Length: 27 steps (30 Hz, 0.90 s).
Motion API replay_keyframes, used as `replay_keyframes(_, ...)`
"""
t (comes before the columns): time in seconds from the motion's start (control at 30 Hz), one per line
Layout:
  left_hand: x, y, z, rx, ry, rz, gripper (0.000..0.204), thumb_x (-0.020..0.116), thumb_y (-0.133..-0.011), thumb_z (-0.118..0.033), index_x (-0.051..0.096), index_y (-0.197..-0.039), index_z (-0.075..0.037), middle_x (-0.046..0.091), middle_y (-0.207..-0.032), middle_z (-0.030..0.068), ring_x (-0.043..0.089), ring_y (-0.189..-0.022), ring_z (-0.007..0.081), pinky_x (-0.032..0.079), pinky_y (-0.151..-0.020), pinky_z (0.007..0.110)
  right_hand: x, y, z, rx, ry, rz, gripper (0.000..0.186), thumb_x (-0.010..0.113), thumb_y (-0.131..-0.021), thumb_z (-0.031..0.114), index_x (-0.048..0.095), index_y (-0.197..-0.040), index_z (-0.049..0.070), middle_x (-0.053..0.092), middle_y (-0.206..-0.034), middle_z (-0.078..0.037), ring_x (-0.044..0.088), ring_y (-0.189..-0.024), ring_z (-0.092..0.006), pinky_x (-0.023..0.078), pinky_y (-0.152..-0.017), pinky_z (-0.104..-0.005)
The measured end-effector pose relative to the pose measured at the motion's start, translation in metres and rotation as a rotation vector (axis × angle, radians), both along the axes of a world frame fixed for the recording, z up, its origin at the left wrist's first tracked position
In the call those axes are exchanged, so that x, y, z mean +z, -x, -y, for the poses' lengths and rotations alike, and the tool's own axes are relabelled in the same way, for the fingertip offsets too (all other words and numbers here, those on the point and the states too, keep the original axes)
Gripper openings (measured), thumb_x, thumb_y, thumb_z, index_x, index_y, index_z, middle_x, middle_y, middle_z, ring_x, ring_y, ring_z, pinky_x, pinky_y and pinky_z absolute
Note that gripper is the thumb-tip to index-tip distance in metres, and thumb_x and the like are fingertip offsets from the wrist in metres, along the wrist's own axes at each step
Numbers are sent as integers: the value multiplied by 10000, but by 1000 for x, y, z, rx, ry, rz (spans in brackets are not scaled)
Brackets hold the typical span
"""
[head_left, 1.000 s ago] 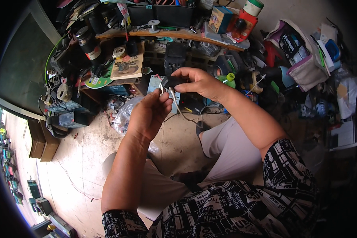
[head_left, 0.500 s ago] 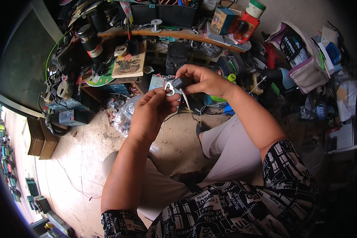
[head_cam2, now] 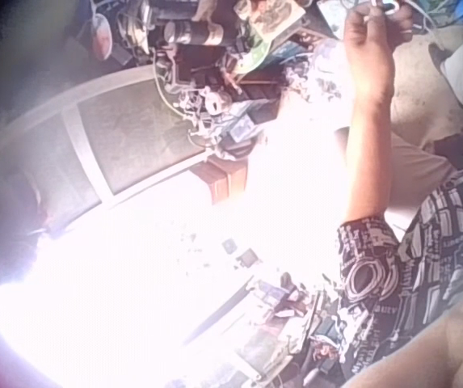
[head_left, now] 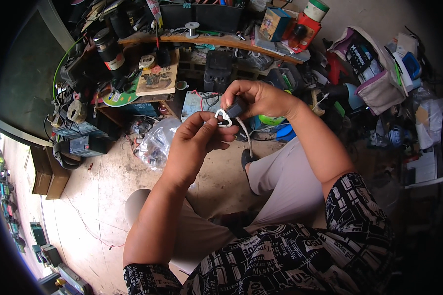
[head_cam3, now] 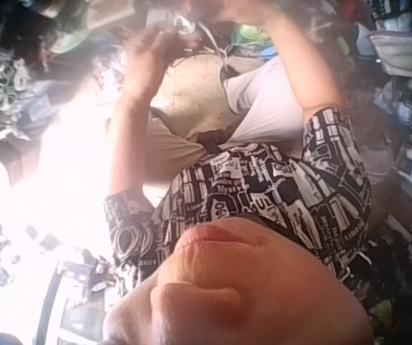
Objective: The person works on a small electronic device by hand while seated, using a screwdriver to manipulate internal components and handling various wires.
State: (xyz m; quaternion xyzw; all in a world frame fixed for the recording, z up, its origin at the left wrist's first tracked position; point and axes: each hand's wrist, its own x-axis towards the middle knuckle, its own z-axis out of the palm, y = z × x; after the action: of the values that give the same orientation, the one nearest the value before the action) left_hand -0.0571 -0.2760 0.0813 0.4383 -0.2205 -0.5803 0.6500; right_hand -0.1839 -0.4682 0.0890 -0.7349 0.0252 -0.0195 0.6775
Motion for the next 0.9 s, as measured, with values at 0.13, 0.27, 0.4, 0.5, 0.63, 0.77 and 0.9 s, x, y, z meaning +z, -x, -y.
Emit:
replay_keyframes(0.13,-1,-1,-3,-14,0,90,147,489,-962,-169,540,-993,-35,677,-920,150,656,-805,180,517,-738,294,6,1,-8,-24,74,10,336,672,-714,-95,541,-969,81,568,-1020,-13,538,-1004,-143,442,-901,-288)
replay_keyframes(0.27,-2,-3,-5,-32,5,140,157,494,-963,-183,544,-982,-36,678,-910,138,652,-804,168,514,-741,289,13,1,-12,-45,291,87,285,671,-746,-68,569,-971,75,594,-969,14,553,-942,-97,450,-860,-258)
replay_keyframes(0.4,-3,-2,-4,-35,5,139,165,495,-963,-191,540,-993,-35,678,-909,134,650,-809,165,512,-747,287,13,2,-11,-67,261,80,280,664,-765,-67,584,-995,71,612,-945,30,559,-905,-59,464,-824,-232)
replay_keyframes(0.5,-4,-2,0,-29,7,132,165,496,-962,-191,537,-999,-35,678,-907,136,650,-813,167,513,-756,290,8,4,-8,-75,209,82,290,666,-764,-67,583,-1005,71,614,-959,24,560,-907,-63,465,-826,-232)
replay_keyframes(0.63,-2,-1,1,-25,2,143,165,494,-962,-189,537,-1002,-35,677,-903,139,651,-817,172,515,-768,296,9,5,-9,-81,174,58,332,690,-718,-84,567,-982,77,578,-1008,-3,550,-978,-124,440,-882,-266)
replay_keyframes(0.77,-4,-1,2,-26,1,139,161,496,-962,-188,538,-997,-36,677,-899,138,652,-815,170,514,-766,291,6,5,-8,-79,194,91,319,679,-738,-76,568,-996,76,588,-988,13,550,-940,-92,452,-852,-248)
replay_keyframes(0.9,-4,-1,0,-29,-6,141,158,495,-962,-185,538,-991,-36,678,-897,133,650,-802,160,513,-757,281,9,4,-10,-71,216,34,305,682,-738,-67,553,-972,82,567,-993,5,540,-968,-116,438,-875,-263)
